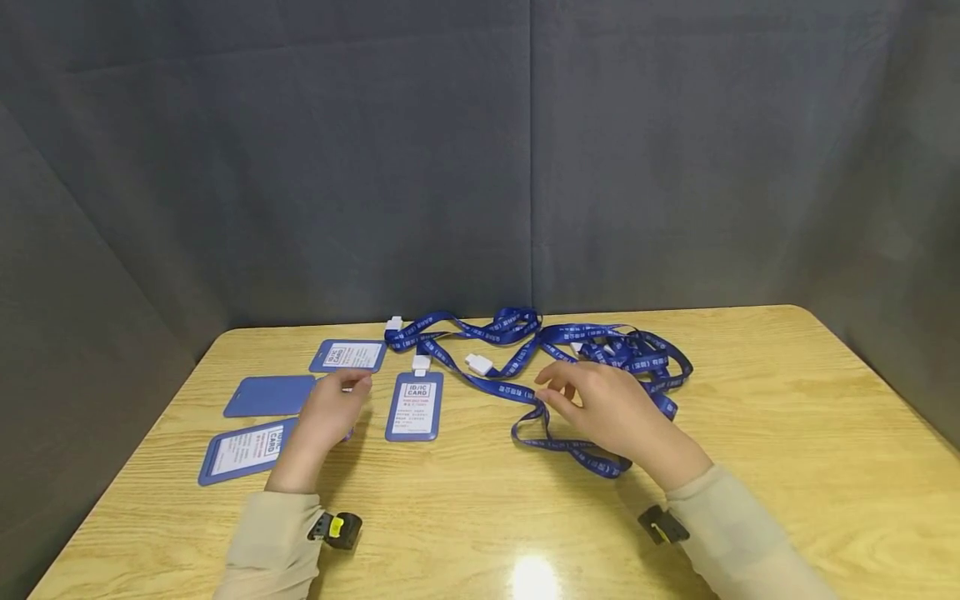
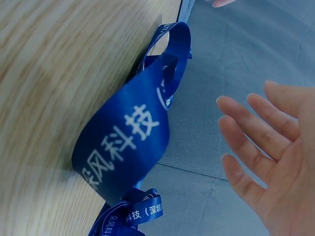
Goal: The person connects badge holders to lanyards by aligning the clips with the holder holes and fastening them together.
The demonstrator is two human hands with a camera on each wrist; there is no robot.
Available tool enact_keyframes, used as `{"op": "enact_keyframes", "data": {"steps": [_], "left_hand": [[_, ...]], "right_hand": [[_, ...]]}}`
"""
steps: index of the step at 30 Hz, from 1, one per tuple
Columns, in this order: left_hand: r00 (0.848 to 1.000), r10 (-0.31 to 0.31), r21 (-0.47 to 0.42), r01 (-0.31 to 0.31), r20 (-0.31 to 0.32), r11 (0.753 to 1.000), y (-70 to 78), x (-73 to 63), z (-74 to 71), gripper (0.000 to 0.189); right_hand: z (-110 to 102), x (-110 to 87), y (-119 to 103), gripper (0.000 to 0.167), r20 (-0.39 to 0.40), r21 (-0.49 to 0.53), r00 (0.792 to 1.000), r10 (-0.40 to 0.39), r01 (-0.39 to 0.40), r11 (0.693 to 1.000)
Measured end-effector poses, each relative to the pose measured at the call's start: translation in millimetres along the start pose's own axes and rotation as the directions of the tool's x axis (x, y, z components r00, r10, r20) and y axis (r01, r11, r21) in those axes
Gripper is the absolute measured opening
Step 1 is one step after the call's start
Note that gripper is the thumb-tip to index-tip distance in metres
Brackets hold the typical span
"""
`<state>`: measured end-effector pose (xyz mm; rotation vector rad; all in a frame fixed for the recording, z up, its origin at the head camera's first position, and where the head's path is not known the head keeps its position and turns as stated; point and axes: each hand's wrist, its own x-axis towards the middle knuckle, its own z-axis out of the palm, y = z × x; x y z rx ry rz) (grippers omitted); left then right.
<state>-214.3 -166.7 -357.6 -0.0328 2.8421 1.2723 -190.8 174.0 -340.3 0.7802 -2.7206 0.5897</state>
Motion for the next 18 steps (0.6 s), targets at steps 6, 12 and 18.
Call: {"op": "enact_keyframes", "data": {"steps": [6, 12, 18], "left_hand": [[0.995, -0.084, 0.058, 0.087, -0.049, 0.995, -11.4, 1.7, -6.8, 0.047], [0.989, -0.141, 0.143, 0.147, -0.054, 0.979, -20.3, 1.6, -7.6, 0.069], [0.985, -0.165, 0.229, 0.172, -0.051, 0.958, -22.9, -0.8, -8.9, 0.082]], "right_hand": [[-0.4, 0.3, 0.0, 0.017, -0.001, -0.012, 1.000, -0.002, 0.002, 1.000], [-0.1, -0.4, 0.0, 0.017, -0.002, -0.024, 1.000, -0.002, 0.002, 1.000], [0.4, -0.3, 0.8, 0.016, -0.007, -0.031, 1.000, -0.014, 0.014, 0.999]]}}
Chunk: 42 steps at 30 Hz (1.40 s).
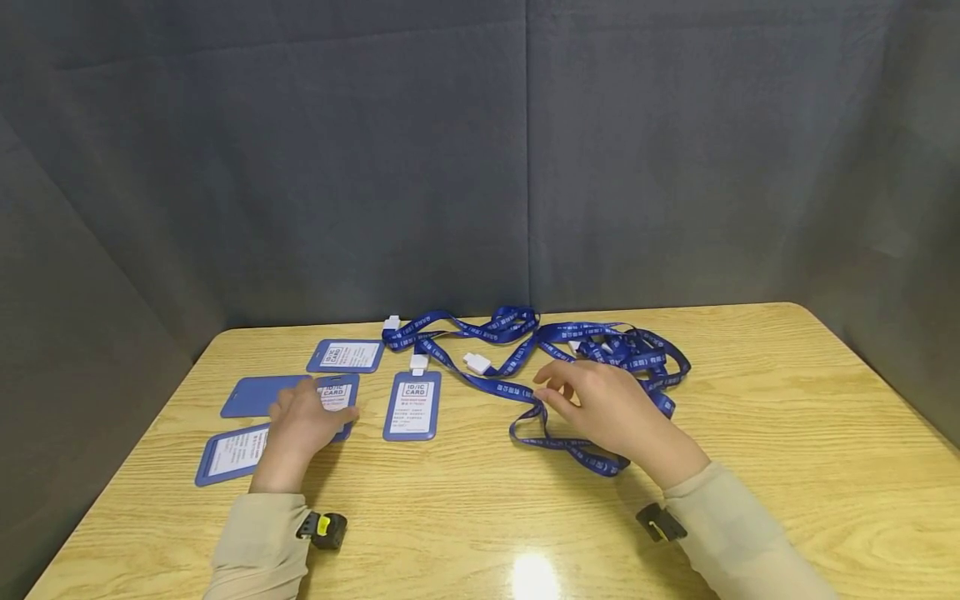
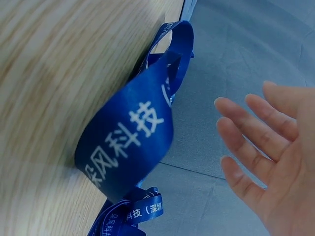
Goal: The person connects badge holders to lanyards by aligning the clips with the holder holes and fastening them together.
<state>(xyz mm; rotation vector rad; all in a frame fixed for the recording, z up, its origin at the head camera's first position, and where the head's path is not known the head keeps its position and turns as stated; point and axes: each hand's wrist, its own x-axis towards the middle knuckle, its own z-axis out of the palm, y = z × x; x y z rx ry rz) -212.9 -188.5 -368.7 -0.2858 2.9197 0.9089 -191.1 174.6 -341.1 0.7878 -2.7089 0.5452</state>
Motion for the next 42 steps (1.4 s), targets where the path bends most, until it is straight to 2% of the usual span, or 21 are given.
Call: {"op": "enact_keyframes", "data": {"steps": [12, 17, 22, 26, 32, 38, 42], "left_hand": [[0.998, -0.033, 0.042, 0.030, 0.061, 0.999, -3.6, -0.1, -4.9, 0.102], [0.995, -0.009, 0.071, 0.002, 0.098, 0.997, -3.4, -0.3, -7.7, 0.096], [0.995, 0.013, 0.063, -0.019, 0.102, 0.998, -1.8, -0.2, -7.0, 0.092], [0.994, 0.005, -0.012, -0.004, 0.112, 1.000, -0.1, 0.6, -4.8, 0.097], [0.992, -0.039, -0.124, 0.054, 0.119, 0.991, -1.2, 5.6, -0.4, 0.102], [0.989, -0.051, -0.288, 0.089, 0.138, 0.953, -2.0, 11.0, -0.5, 0.091], [0.992, -0.016, -0.370, 0.063, 0.127, 0.927, -1.0, 11.0, -1.9, 0.076]], "right_hand": [[1.7, 0.2, -0.2, 0.015, 0.019, -0.026, 1.000, 0.003, -0.002, 1.000], [2.1, -0.6, 0.3, 0.014, 0.022, -0.030, 1.000, 0.003, -0.002, 1.000], [2.1, -0.7, 1.2, 0.014, 0.016, -0.036, 1.000, 0.000, 0.001, 0.999], [1.3, -0.3, 1.7, 0.014, 0.021, -0.031, 1.000, 0.007, -0.006, 0.999], [-0.9, -0.3, 2.0, 0.013, 0.015, -0.032, 1.000, 0.010, -0.009, 0.999], [-1.1, 0.4, 1.3, 0.013, 0.014, -0.032, 1.000, 0.000, 0.000, 0.999], [-0.3, 0.2, 0.8, 0.013, 0.021, -0.033, 1.000, 0.003, -0.003, 0.999]]}}
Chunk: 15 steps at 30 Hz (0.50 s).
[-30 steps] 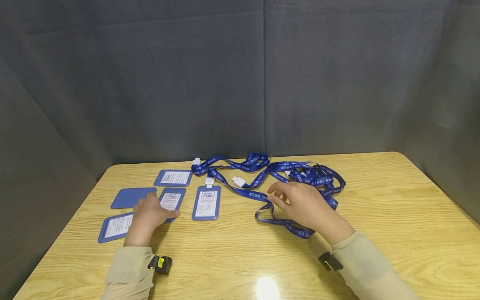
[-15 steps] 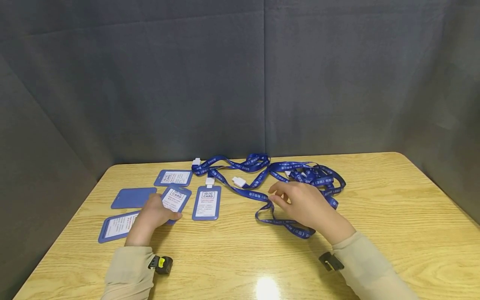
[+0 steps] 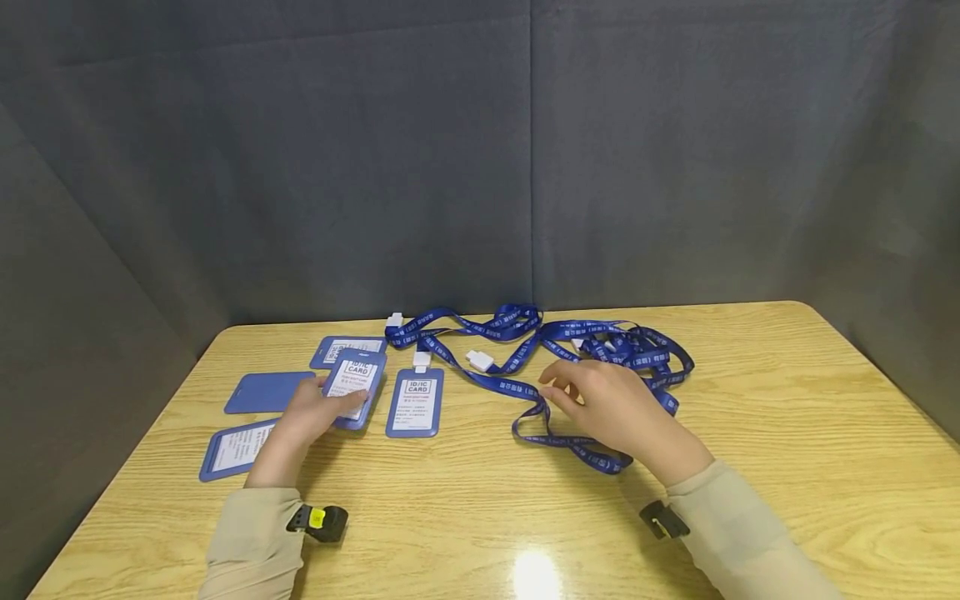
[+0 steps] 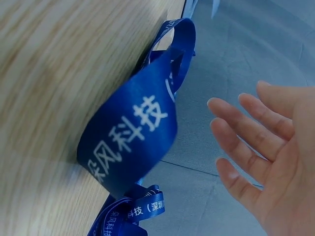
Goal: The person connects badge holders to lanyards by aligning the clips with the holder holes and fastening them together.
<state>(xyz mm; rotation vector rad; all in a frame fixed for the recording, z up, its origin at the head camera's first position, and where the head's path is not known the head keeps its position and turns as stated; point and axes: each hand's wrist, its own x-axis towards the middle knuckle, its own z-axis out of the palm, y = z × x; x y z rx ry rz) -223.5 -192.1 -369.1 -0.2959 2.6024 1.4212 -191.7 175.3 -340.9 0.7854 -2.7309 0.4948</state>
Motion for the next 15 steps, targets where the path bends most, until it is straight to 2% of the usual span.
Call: {"op": "enact_keyframes", "data": {"steps": [4, 10, 15], "left_hand": [[0.999, 0.030, -0.040, -0.031, -0.022, 0.999, 1.7, -1.1, -0.3, 0.067], [0.996, 0.042, -0.060, -0.047, -0.075, 0.997, 4.7, -0.7, -0.4, 0.072], [0.986, 0.106, -0.059, -0.114, -0.129, 0.992, 7.0, -1.9, 2.5, 0.061]], "right_hand": [[-0.2, 0.2, -0.4, 0.013, 0.009, -0.002, 1.000, 0.008, -0.008, 1.000], [-0.3, 0.7, 0.1, 0.014, 0.006, -0.011, 1.000, 0.009, -0.009, 1.000], [-0.2, 0.9, 0.9, 0.015, 0.003, -0.018, 1.000, 0.009, -0.009, 1.000]]}}
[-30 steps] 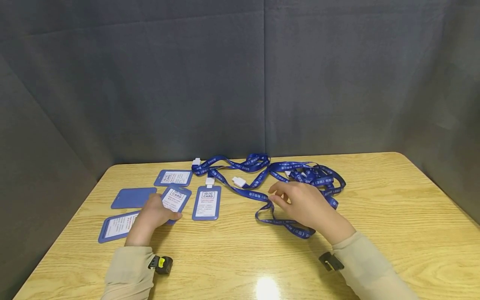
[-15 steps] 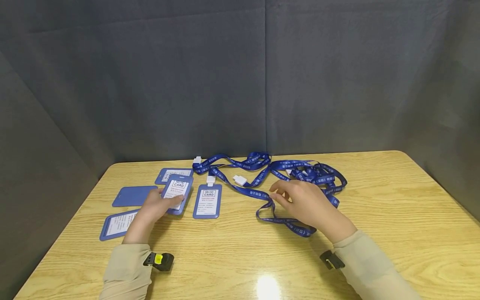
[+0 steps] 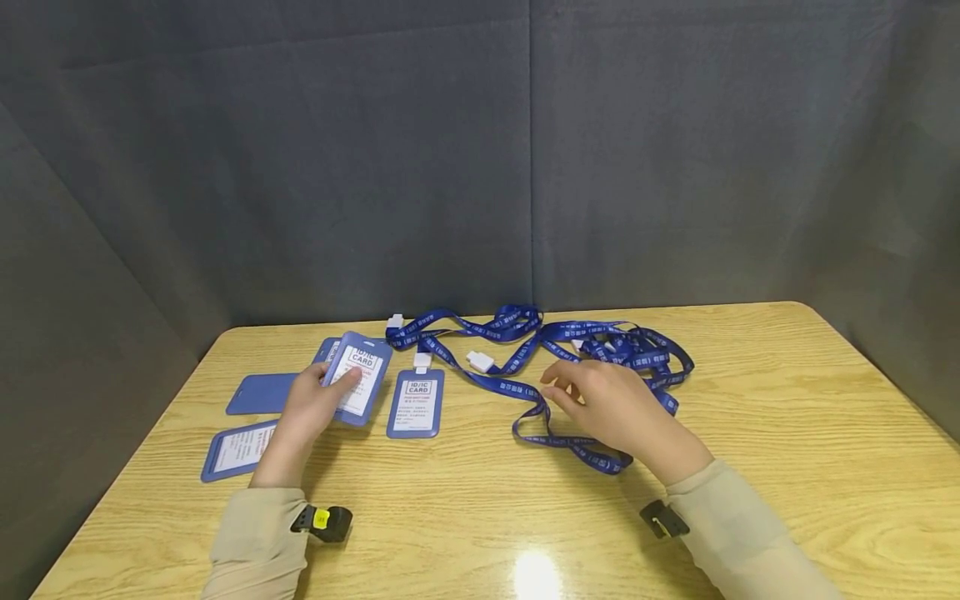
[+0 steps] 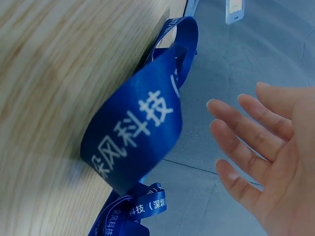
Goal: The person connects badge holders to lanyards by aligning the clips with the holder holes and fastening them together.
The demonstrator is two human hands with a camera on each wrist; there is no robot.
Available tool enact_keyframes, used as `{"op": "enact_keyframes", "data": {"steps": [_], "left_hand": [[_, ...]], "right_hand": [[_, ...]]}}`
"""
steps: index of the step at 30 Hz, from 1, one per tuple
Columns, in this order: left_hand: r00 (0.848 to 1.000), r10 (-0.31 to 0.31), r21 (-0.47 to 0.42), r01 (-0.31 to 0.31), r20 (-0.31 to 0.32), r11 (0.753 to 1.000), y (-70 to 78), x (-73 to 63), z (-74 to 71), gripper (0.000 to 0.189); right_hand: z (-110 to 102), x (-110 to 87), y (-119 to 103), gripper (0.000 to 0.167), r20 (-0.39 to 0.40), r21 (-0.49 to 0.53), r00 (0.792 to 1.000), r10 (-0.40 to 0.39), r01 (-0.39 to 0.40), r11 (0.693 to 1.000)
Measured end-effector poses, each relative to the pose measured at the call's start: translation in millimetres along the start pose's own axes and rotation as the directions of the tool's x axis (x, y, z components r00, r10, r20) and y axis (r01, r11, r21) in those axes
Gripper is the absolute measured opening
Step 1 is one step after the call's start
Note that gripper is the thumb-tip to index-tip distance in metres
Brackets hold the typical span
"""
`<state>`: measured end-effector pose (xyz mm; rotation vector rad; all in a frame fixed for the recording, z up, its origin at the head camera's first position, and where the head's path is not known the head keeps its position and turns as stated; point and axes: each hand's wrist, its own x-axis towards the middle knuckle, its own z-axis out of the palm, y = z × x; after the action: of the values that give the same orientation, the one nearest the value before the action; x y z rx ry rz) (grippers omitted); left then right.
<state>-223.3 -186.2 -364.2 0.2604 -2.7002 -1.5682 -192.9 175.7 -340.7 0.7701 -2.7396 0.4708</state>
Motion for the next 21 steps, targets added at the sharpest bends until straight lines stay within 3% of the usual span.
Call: {"op": "enact_keyframes", "data": {"steps": [8, 14, 21], "left_hand": [[0.999, 0.051, -0.031, -0.051, -0.010, 0.998, 9.7, -2.5, 2.9, 0.054], [0.997, 0.083, -0.101, -0.083, -0.005, 0.991, 17.2, -5.6, 4.7, 0.045], [0.994, 0.102, -0.047, -0.100, 0.041, 0.994, 22.8, -7.9, 10.5, 0.043]], "right_hand": [[-1.3, 0.2, 4.3, 0.015, -0.019, 0.003, 1.000, 0.009, -0.009, 1.000], [-5.7, 2.5, 7.5, 0.015, -0.026, 0.012, 0.999, 0.033, -0.033, 0.999], [-16.9, 5.2, 16.7, 0.018, -0.044, 0.029, 0.994, 0.102, -0.101, 0.994]]}}
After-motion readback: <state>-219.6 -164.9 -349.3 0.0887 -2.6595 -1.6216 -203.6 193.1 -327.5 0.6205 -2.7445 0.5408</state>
